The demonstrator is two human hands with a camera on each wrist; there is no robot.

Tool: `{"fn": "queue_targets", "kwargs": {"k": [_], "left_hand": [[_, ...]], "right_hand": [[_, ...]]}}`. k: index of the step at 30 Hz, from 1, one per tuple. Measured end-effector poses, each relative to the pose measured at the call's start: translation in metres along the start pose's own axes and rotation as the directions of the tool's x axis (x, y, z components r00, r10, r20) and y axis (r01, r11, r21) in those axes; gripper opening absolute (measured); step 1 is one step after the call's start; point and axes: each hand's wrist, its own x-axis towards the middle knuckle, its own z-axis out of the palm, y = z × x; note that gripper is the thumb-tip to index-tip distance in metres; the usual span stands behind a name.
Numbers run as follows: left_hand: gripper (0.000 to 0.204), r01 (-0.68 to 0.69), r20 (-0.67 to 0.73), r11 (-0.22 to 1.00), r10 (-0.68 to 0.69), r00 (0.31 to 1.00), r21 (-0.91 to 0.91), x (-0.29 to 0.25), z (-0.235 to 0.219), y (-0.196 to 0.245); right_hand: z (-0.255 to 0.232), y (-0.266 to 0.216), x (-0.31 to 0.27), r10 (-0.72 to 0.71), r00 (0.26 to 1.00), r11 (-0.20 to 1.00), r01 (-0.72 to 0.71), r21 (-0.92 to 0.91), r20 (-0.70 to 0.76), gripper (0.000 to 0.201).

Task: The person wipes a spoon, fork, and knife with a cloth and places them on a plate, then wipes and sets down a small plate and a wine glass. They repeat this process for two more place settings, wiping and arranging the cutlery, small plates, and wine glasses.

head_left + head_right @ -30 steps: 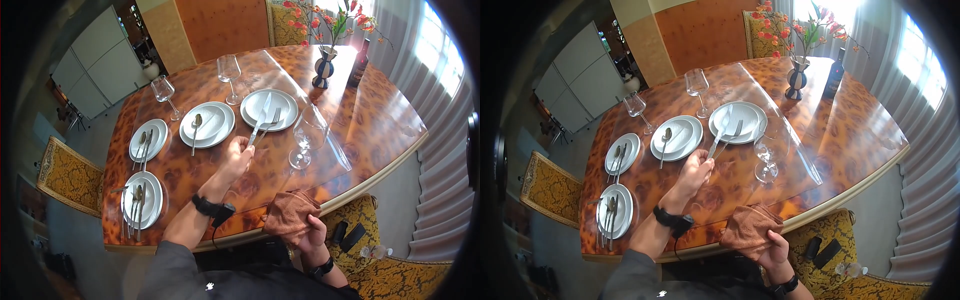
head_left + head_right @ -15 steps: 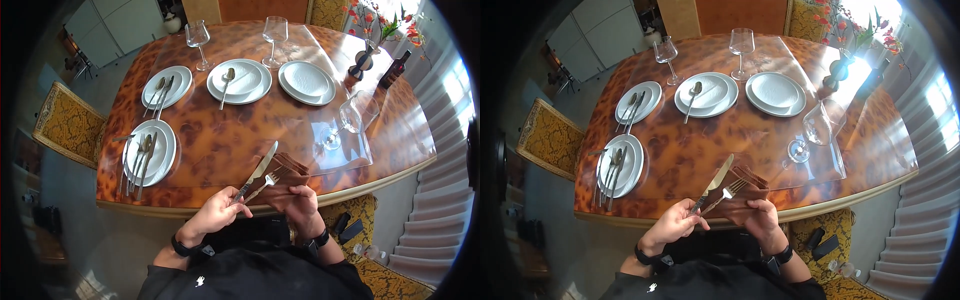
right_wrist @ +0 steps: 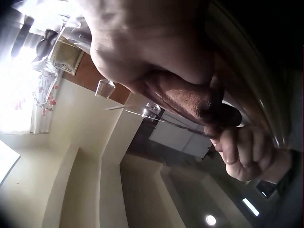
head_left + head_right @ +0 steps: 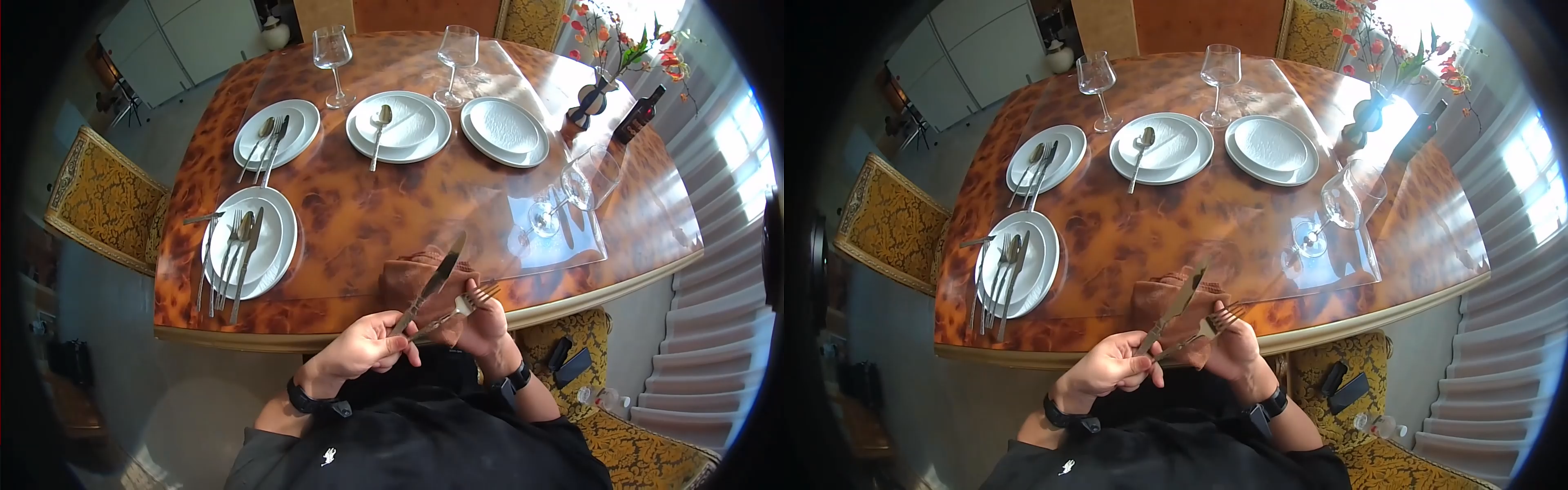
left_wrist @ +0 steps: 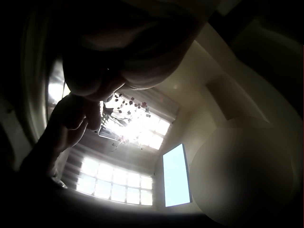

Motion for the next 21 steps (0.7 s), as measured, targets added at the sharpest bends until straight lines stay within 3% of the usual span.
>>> {"fn": "queue_targets", "kwargs": {"k": [1, 4, 8, 11, 12, 13, 15, 16, 19, 21], "left_hand": [[0.018, 0.022, -0.003, 1.000, -0.022, 1.000, 0.008, 0.000, 0.000, -0.001], [0.021, 0.072, 0.012, 0.997, -0.071, 0.997, -0.040, -0.013, -0.006, -0.001], [0.021, 0.072, 0.039, 0.997, -0.071, 0.997, -0.037, -0.034, -0.016, -0.002], [0.023, -0.009, -0.197, 0.990, 0.037, 0.980, 0.138, -0.048, -0.014, 0.004], [0.022, -0.092, -0.305, 0.979, 0.146, 0.941, 0.183, -0.051, -0.010, 0.004], [0.022, -0.120, -0.338, 0.909, 0.267, 0.902, 0.399, -0.054, -0.010, 0.006], [0.023, -0.105, -0.318, 0.642, 0.507, 0.802, 0.759, -0.056, -0.013, 0.012], [0.025, -0.268, -0.177, 0.420, 0.763, 0.622, 0.867, -0.045, -0.009, 0.012], [0.032, -0.229, -0.022, 0.184, 0.823, 0.568, 0.956, -0.036, -0.011, 0.011], [0.040, -0.165, 0.077, 0.027, 0.804, 0.589, 0.986, -0.033, -0.014, 0.007]], "right_hand": [[0.006, 0.004, 0.003, 0.067, 0.997, 0.998, -0.068, -0.009, -0.049, 0.059], [0.001, -0.006, 0.003, 0.032, 0.999, 0.997, -0.032, 0.066, -0.003, 0.064], [0.016, -0.026, 0.000, -0.273, 0.959, 0.957, 0.263, -0.119, -0.079, 0.064], [0.034, -0.037, -0.004, -0.403, 0.914, 0.900, 0.387, -0.203, -0.044, 0.064], [0.041, -0.034, -0.004, -0.419, 0.906, 0.892, 0.399, -0.215, -0.059, 0.064], [0.044, -0.031, -0.003, -0.436, 0.897, 0.883, 0.410, -0.227, -0.075, 0.063], [0.041, -0.016, 0.000, -0.346, 0.932, 0.917, 0.311, -0.252, -0.109, 0.060], [0.043, -0.003, 0.002, -0.293, 0.948, 0.930, 0.251, -0.266, -0.127, 0.056], [0.028, 0.025, 0.007, -0.087, 0.982, 0.988, 0.063, -0.142, -0.168, 0.061], [0.028, 0.023, 0.011, -0.034, 0.995, 0.995, 0.025, -0.097, -0.091, 0.061]]}}
